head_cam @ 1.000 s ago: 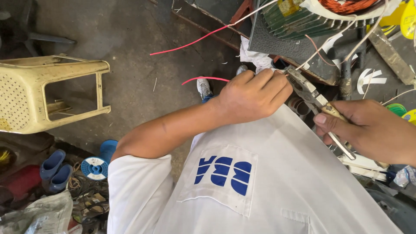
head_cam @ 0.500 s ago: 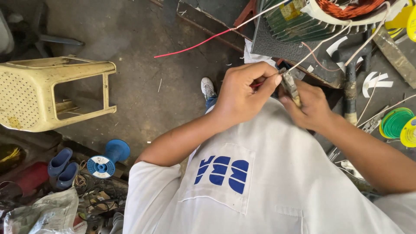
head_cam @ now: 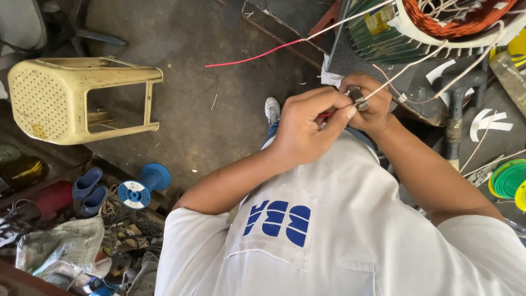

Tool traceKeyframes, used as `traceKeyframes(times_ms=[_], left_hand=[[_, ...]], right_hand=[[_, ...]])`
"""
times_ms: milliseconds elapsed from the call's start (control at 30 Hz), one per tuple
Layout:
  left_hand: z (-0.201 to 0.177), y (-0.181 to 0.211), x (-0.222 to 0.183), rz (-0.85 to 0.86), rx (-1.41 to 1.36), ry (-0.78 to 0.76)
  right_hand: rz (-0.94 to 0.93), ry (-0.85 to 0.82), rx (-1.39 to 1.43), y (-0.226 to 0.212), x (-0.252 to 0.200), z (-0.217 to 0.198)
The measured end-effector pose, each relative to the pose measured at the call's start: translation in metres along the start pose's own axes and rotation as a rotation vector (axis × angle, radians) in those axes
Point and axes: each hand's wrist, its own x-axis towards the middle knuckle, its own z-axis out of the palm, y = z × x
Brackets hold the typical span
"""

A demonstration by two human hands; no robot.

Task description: Repairing an electric motor by stripping, twisting, and connecting wires to the stator.

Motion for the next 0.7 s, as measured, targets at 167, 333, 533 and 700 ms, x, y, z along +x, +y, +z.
traceKeyframes(times_ms=[167,333,533,700], left_hand=[[-0.005,0.001,0.004,0.469,0.623,0.046],[-0.009,-0.003,0.002,0.755,0.991,0.031],[-0.008,-0.001,0.007,0.759,0.95,0.06],[-0.009,0.004,0.009,0.699,0.845,0.072]], right_hand=[[0.192,-0.064,0.051,-0.045,0.018,-0.007],[0.485,-0.154,0.035,-0.063,-0.02,-0.04],[0.53,-0.196,0.07,-0.076,-0.013,-0.042],[0.517,-0.189,0.07,-0.076,-0.014,-0.038]])
